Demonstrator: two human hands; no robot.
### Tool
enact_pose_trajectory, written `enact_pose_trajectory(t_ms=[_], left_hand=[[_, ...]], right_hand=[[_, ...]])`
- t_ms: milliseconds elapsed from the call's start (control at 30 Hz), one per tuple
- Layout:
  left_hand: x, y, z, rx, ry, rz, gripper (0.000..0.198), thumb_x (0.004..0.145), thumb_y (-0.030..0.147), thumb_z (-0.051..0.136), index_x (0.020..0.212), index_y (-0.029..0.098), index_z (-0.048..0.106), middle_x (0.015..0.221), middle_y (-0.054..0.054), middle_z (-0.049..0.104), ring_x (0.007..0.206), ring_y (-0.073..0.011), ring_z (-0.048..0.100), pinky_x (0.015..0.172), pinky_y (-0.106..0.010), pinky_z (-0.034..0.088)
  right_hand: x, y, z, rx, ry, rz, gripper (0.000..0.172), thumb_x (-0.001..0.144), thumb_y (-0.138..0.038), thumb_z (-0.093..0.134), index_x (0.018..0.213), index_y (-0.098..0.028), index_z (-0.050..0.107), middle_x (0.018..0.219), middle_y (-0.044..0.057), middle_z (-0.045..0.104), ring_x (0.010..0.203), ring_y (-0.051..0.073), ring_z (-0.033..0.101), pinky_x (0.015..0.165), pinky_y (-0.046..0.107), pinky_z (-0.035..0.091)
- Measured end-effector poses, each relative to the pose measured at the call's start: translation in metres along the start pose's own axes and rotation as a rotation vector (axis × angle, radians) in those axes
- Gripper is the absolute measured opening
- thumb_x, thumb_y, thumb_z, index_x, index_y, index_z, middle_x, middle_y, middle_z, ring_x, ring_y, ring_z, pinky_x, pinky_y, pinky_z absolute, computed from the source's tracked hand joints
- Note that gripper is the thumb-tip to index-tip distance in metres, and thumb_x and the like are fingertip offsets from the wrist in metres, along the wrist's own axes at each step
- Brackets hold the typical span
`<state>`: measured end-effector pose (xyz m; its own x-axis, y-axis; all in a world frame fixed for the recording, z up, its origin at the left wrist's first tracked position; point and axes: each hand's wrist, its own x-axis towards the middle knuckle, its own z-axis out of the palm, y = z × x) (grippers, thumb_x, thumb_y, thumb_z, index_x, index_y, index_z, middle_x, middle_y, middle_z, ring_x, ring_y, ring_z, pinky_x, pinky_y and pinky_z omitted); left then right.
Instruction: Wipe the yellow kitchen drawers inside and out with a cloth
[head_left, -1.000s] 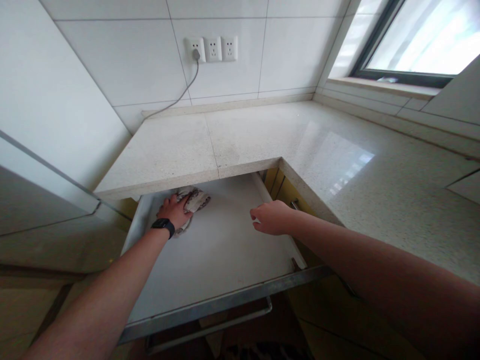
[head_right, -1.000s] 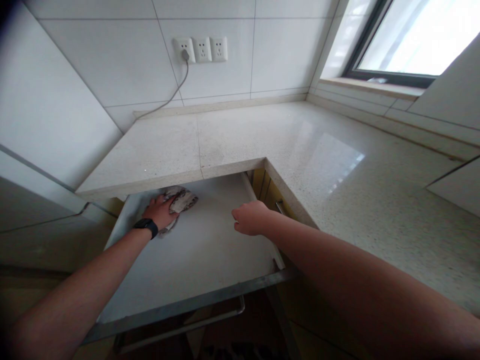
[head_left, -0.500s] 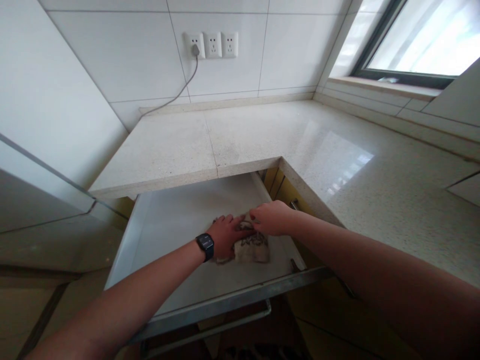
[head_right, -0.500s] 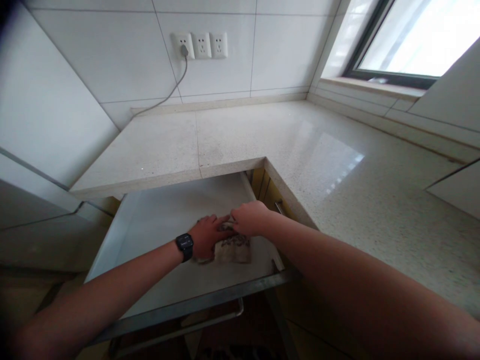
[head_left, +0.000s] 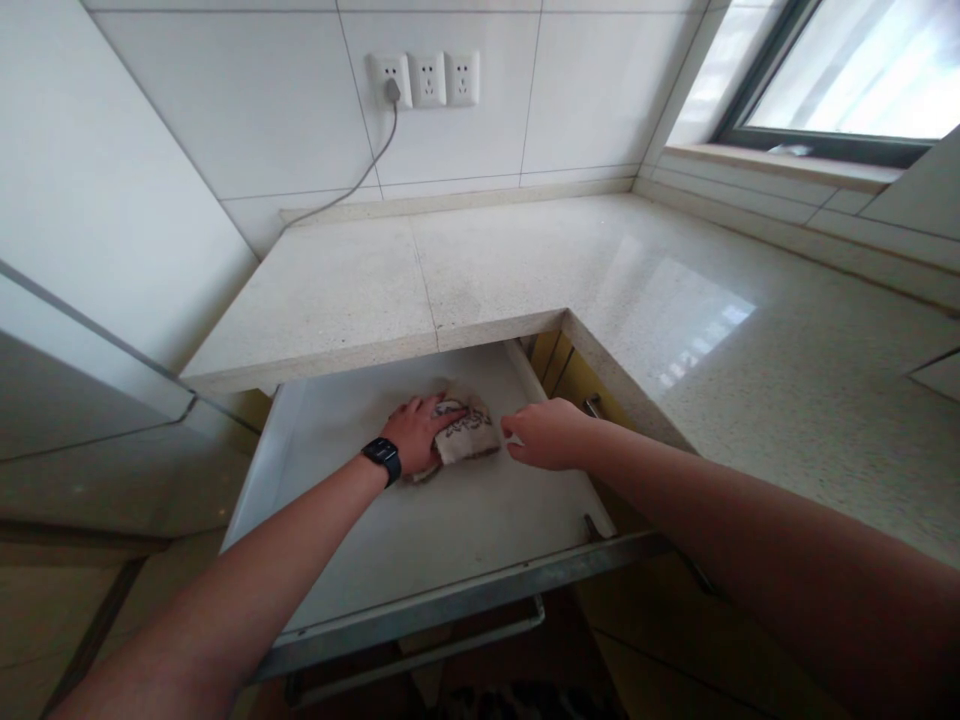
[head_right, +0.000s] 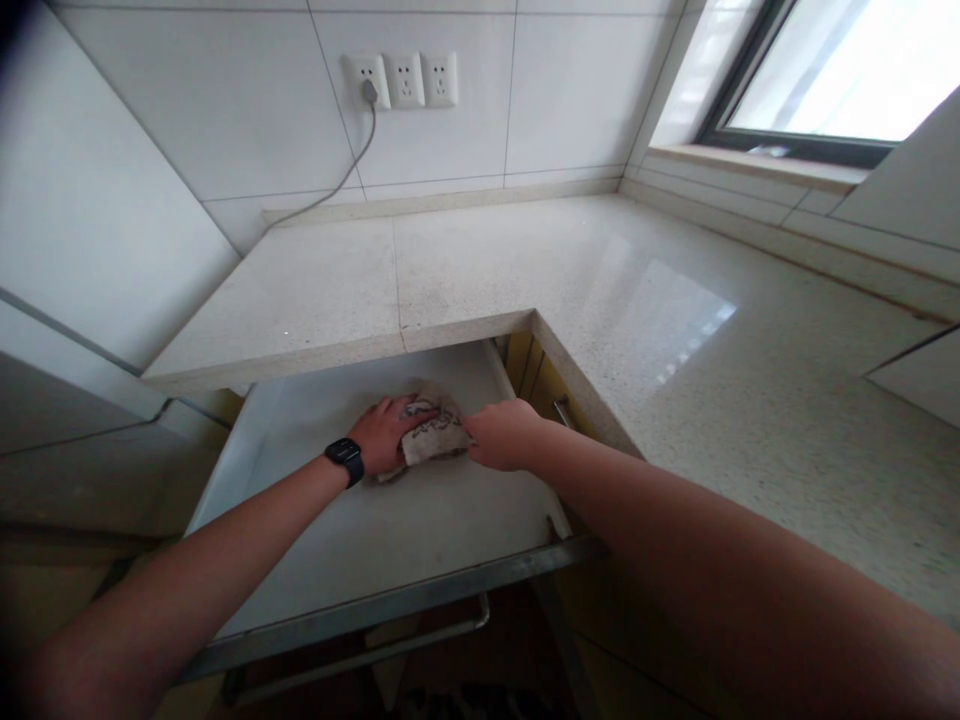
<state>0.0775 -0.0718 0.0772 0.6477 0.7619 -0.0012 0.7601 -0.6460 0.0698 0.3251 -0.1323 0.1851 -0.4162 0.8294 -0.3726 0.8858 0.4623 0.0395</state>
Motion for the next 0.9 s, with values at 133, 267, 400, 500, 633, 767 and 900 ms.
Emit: enact_pose_trajectory(t_ms=[133,267,400,500,633,767,900], left_hand=[[-0.004,-0.011,0.004,0.019,0.044,-0.192,0.073,0.081,0.054,0.065,0.149,0.048,0.04,0.149,-0.007,0.041,0.125,-0.0366,0.043,0.1,-0.05,0.039],[-0.004,-0.008,0.007,0.03,0.049,-0.215,0.075,0.08,0.054,0.066,0.149,0.048,0.039,0.149,-0.007,0.04,0.125,-0.0376,0.043,0.098,-0.051,0.04],[-0.005,0.001,0.007,0.039,0.046,-0.187,0.077,0.079,0.053,0.067,0.15,0.049,0.036,0.15,-0.008,0.038,0.122,-0.0382,0.044,0.096,-0.052,0.04],[-0.006,0.008,0.005,0.026,0.021,-0.166,0.079,0.079,0.052,0.068,0.15,0.05,0.035,0.15,-0.007,0.038,0.123,-0.0385,0.043,0.095,-0.052,0.041],[-0.007,0.02,0.005,0.01,0.014,-0.079,0.079,0.077,0.052,0.069,0.15,0.05,0.037,0.15,-0.007,0.039,0.122,-0.038,0.045,0.095,-0.053,0.041],[-0.006,0.027,0.005,-0.006,-0.001,0.072,0.076,0.077,0.055,0.067,0.148,0.051,0.039,0.156,-0.005,0.035,0.122,-0.0379,0.045,0.096,-0.054,0.04],[0.001,0.018,0.003,-0.02,-0.015,0.049,0.075,0.078,0.056,0.065,0.148,0.051,0.039,0.155,-0.004,0.035,0.123,-0.0373,0.044,0.096,-0.053,0.04]], right_hand=[[0.0,0.0,0.001,-0.001,-0.005,0.001,0.04,0.091,-0.041,0.045,0.116,-0.022,0.069,0.112,0.015,0.072,0.101,0.031,0.069,0.079,0.041,0.052],[0.0,-0.001,0.001,0.001,0.0,-0.002,0.039,0.09,-0.041,0.046,0.116,-0.022,0.069,0.111,0.014,0.073,0.1,0.031,0.07,0.078,0.041,0.053],[-0.001,-0.002,-0.001,0.004,-0.004,-0.012,0.039,0.09,-0.042,0.047,0.116,-0.023,0.069,0.112,0.014,0.073,0.102,0.031,0.069,0.079,0.042,0.053],[-0.002,-0.002,-0.001,0.003,-0.008,-0.008,0.038,0.09,-0.041,0.047,0.116,-0.023,0.069,0.112,0.014,0.073,0.102,0.03,0.069,0.081,0.041,0.052],[-0.001,-0.001,0.001,0.004,0.002,-0.007,0.039,0.09,-0.043,0.047,0.115,-0.023,0.069,0.11,0.014,0.073,0.101,0.031,0.069,0.08,0.041,0.052],[0.0,-0.001,0.003,0.007,-0.015,-0.009,0.039,0.092,-0.045,0.044,0.115,-0.024,0.069,0.11,0.014,0.072,0.1,0.031,0.069,0.081,0.042,0.051],[0.002,0.001,0.006,-0.011,0.0,-0.032,0.037,0.092,-0.043,0.044,0.113,-0.024,0.068,0.109,0.013,0.073,0.099,0.031,0.069,0.079,0.042,0.051]])
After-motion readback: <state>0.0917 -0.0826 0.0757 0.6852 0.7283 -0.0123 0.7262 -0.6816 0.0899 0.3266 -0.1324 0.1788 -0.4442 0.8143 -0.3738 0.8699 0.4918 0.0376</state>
